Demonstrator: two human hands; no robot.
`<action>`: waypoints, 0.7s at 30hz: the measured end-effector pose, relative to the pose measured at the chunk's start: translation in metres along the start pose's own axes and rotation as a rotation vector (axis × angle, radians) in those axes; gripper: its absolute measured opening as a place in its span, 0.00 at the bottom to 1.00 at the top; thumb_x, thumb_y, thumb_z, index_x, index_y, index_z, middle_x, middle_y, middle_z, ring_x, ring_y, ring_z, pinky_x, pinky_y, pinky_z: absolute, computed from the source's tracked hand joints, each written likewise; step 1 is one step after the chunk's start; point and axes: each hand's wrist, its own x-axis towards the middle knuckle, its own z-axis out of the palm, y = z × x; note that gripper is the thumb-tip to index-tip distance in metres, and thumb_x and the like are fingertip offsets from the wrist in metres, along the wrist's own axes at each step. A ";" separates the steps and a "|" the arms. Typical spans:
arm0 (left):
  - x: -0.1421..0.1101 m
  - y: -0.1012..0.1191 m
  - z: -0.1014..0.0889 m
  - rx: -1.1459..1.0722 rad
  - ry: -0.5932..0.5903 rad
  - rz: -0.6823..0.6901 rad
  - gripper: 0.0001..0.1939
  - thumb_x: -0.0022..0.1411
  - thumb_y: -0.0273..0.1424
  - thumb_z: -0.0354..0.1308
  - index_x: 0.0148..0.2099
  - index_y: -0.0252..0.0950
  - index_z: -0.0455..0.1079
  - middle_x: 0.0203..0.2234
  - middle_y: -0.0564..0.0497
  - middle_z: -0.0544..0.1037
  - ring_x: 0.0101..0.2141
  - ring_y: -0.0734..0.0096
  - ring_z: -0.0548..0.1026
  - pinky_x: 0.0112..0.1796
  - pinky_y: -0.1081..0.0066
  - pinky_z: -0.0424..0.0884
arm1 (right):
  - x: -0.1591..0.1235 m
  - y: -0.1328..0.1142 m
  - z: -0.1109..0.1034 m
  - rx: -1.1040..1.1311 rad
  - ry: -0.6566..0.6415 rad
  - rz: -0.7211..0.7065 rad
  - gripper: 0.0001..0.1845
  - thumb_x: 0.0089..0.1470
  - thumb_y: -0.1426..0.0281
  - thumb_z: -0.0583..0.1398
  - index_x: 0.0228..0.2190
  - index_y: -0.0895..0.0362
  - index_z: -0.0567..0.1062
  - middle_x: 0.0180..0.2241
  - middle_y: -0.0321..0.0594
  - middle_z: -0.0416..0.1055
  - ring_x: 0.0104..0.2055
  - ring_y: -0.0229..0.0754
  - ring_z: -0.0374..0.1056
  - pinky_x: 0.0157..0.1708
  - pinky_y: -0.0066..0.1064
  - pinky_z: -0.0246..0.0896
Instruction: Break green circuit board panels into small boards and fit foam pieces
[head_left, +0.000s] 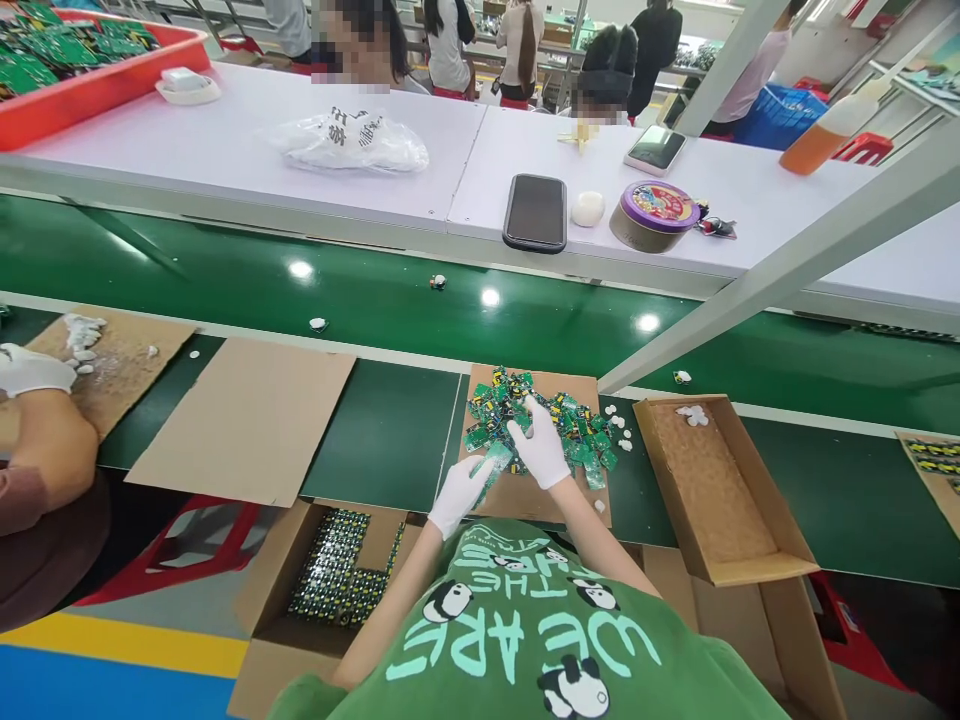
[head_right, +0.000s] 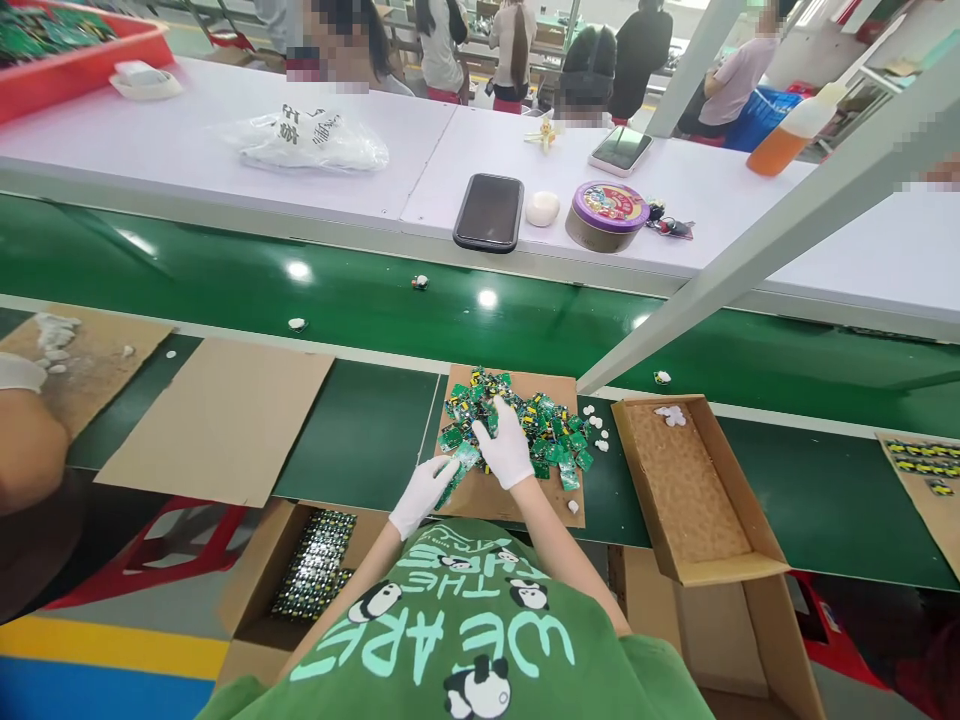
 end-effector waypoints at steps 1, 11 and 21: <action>-0.001 0.000 -0.001 -0.003 -0.027 0.016 0.20 0.62 0.45 0.50 0.34 0.34 0.74 0.25 0.52 0.74 0.23 0.72 0.69 0.27 0.73 0.65 | -0.004 0.004 0.003 0.018 -0.046 0.021 0.34 0.55 0.58 0.58 0.61 0.56 0.61 0.54 0.49 0.68 0.31 0.39 0.68 0.42 0.41 0.68; 0.016 -0.019 0.021 0.084 0.014 0.026 0.10 0.56 0.35 0.56 0.26 0.35 0.72 0.24 0.48 0.75 0.31 0.64 0.71 0.37 0.68 0.64 | -0.030 0.028 0.028 0.003 -0.273 -0.101 0.13 0.54 0.69 0.56 0.40 0.55 0.77 0.41 0.43 0.76 0.44 0.44 0.71 0.50 0.41 0.65; 0.017 -0.029 0.007 -0.186 -0.001 -0.058 0.23 0.65 0.43 0.50 0.53 0.34 0.70 0.46 0.42 0.77 0.46 0.60 0.75 0.49 0.64 0.69 | -0.021 0.029 0.017 -0.013 -0.179 0.022 0.36 0.54 0.60 0.60 0.61 0.59 0.60 0.62 0.53 0.57 0.64 0.53 0.54 0.62 0.49 0.51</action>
